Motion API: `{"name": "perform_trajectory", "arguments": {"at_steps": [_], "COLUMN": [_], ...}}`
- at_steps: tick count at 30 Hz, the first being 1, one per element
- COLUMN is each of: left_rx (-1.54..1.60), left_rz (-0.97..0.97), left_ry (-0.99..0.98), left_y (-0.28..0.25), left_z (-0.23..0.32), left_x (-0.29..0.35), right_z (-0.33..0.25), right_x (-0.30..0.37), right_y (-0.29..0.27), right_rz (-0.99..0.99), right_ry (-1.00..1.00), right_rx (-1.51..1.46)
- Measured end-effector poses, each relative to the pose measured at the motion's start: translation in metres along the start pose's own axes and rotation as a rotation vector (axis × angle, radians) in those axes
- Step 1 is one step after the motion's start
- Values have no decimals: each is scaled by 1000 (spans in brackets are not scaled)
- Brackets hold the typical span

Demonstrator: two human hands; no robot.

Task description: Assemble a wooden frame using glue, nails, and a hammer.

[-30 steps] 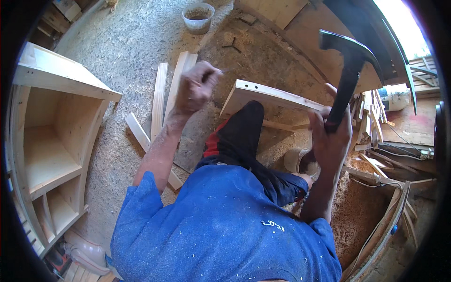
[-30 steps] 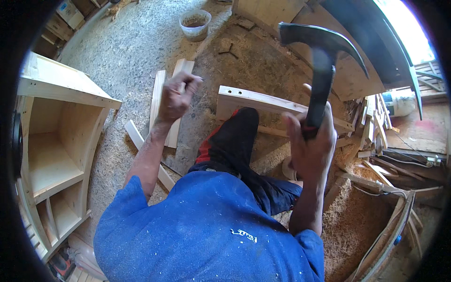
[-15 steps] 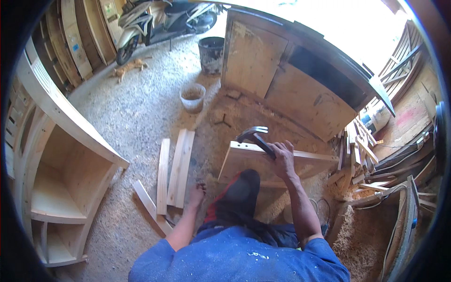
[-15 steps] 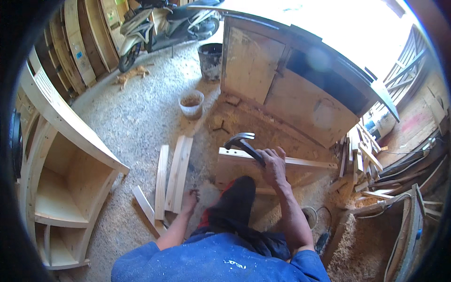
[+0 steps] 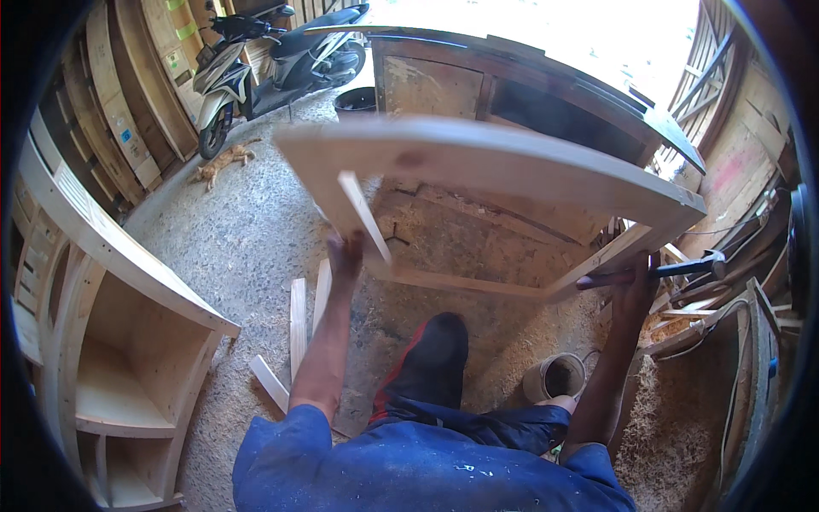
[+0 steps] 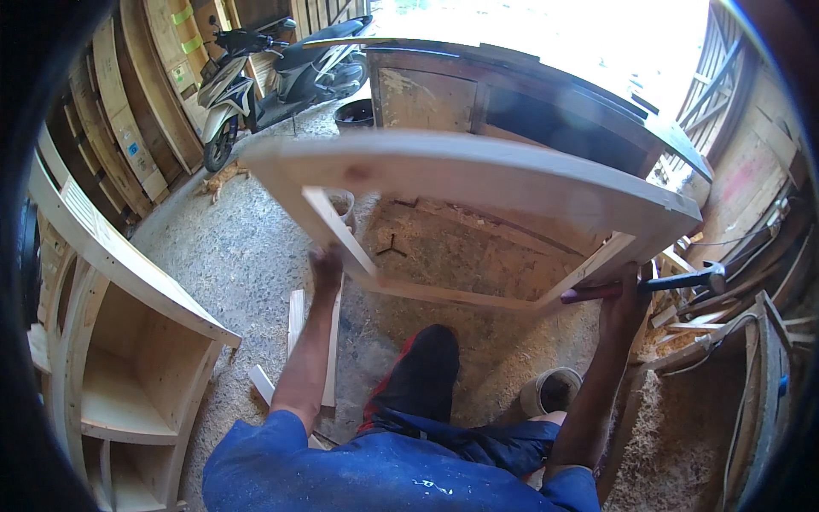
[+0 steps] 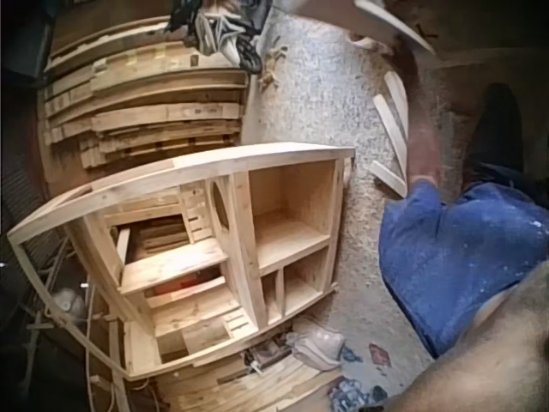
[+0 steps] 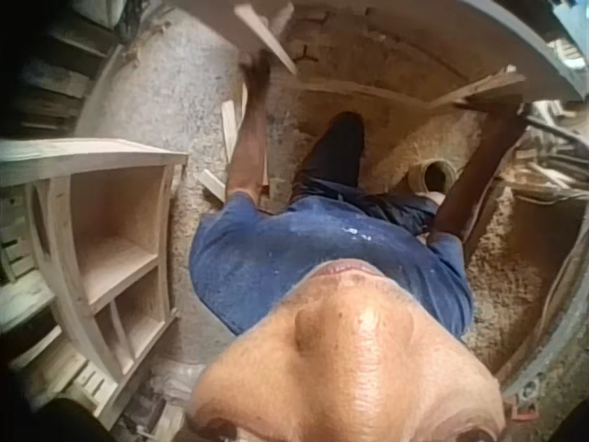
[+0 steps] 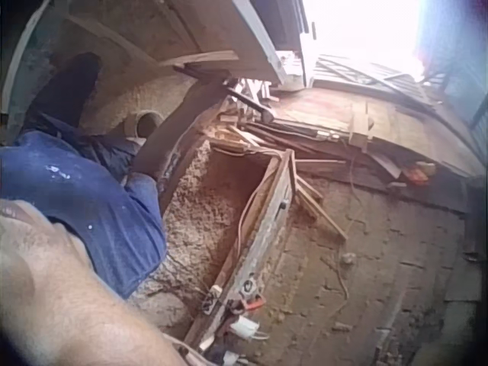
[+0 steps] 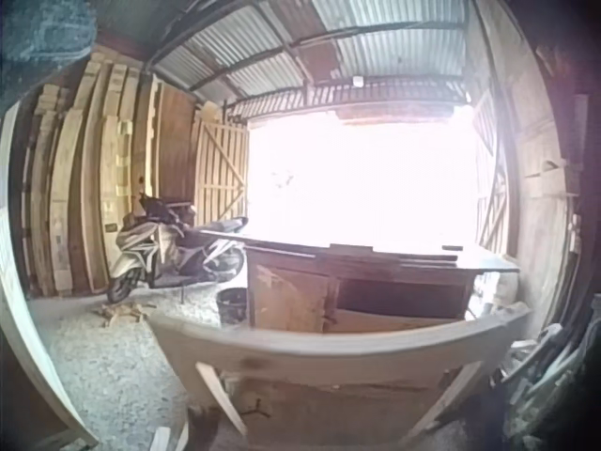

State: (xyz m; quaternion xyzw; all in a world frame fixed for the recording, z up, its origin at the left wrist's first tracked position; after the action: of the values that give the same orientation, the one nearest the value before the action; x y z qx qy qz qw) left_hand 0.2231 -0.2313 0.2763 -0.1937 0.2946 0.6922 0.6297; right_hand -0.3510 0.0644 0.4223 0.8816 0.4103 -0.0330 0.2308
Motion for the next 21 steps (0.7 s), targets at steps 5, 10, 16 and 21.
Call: {"name": "perform_trajectory", "arguments": {"at_steps": [5, 10, 16, 21], "left_rx": [-254, -619, -795, -822], "left_rz": [-36, -392, -672, -876], "left_ry": [321, 525, 707, 541], "left_y": [106, 225, 276, 244], "left_z": [165, 193, 110, 78], "left_x": [-66, -14, 68, 77], "right_z": [51, 82, 97, 94], "right_x": [23, 136, 216, 246], "right_y": [-116, -153, -137, -134], "right_rz": [450, 738, 575, 483], "right_ry": [-106, 79, 352, 407], "right_rx": [34, 149, 458, 517]}}
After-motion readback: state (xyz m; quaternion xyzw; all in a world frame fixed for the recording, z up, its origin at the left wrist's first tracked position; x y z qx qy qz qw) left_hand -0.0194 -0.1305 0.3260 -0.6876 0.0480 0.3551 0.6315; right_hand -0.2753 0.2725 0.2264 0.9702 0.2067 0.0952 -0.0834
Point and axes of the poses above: each hand's wrist, its own x-axis away from the middle knuckle, its own y-axis out of the palm, z = x × y, the point moved 8 cm from there along -x, towards the middle knuckle, and after that the axes turned 12 degrees about y, right-handed, at the moved point
